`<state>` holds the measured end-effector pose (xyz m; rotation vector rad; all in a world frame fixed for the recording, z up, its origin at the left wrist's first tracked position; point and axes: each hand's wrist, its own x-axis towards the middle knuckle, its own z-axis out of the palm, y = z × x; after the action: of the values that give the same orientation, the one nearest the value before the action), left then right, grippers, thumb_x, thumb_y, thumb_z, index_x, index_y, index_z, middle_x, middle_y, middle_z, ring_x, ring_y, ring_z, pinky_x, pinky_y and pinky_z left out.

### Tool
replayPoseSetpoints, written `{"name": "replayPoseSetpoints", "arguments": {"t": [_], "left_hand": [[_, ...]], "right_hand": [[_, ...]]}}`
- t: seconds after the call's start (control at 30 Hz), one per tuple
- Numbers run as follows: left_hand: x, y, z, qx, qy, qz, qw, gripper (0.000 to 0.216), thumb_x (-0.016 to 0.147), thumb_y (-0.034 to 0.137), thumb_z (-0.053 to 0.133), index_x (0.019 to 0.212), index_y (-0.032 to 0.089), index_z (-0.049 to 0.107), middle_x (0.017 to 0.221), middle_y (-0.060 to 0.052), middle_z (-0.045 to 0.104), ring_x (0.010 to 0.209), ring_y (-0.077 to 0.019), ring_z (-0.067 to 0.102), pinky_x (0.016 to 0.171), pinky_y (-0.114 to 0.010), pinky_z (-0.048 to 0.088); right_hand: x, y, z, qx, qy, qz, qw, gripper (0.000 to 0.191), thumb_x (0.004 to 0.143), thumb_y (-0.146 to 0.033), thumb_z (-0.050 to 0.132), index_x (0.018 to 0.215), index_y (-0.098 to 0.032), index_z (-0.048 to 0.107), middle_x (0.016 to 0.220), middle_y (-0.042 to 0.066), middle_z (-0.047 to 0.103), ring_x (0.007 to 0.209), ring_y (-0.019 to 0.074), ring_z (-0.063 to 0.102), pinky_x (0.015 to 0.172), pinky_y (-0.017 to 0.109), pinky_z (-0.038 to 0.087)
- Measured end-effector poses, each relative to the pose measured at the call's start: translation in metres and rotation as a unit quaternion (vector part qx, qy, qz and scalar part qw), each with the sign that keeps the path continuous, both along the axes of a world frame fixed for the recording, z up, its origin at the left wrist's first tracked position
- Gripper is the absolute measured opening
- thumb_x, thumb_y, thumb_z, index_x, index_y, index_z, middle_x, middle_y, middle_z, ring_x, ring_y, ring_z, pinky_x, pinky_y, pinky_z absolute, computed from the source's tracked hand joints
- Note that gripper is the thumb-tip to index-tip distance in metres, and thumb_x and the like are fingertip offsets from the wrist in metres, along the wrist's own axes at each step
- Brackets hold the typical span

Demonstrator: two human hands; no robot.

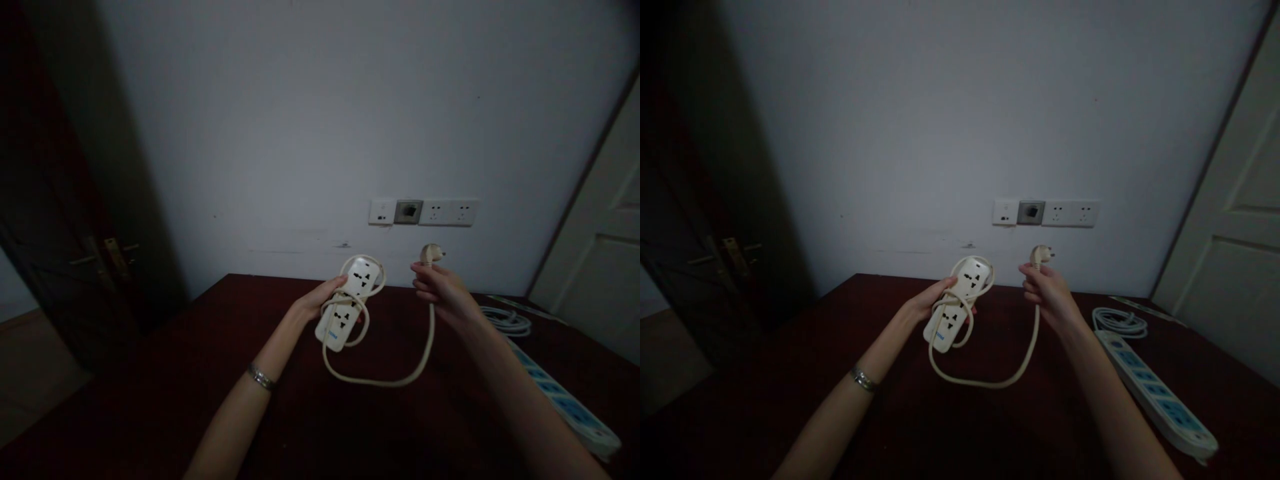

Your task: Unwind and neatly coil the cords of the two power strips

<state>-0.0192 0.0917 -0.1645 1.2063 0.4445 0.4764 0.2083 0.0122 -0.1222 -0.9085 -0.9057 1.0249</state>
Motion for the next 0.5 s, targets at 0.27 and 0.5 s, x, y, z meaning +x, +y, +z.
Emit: {"name": "replayPoseSetpoints", "arguments": {"t": [0.27, 0.5], "left_hand": [[0.006, -0.008, -0.001, 0.13, 0.01, 0.073, 0.989, 0.04, 0.07, 0.044, 0.066, 0.087, 0.008, 0.063, 0.077, -0.01, 0.067, 0.064, -0.0141, 0.06, 0.062, -0.025, 0.045], [0.013, -0.012, 0.002, 0.121, 0.013, 0.091, 0.988, 0.037, 0.071, 0.043, 0.066, 0.087, 0.009, 0.065, 0.076, -0.009, 0.067, 0.065, -0.0144, 0.059, 0.064, -0.025, 0.045]], "right_hand": [[-0.028, -0.002, -0.009, -0.061, -0.246, 0.019, 0.967, 0.042, 0.062, -0.051, 0.069, 0.072, -0.012, 0.057, 0.046, -0.007, 0.04, 0.039, 0.0035, 0.03, 0.037, 0.018, 0.021], [-0.023, 0.003, -0.013, 0.066, -0.38, -0.113, 0.916, 0.044, 0.07, -0.055, 0.058, 0.066, -0.011, 0.059, 0.052, -0.003, 0.042, 0.048, 0.008, 0.033, 0.045, 0.021, 0.024]]}}
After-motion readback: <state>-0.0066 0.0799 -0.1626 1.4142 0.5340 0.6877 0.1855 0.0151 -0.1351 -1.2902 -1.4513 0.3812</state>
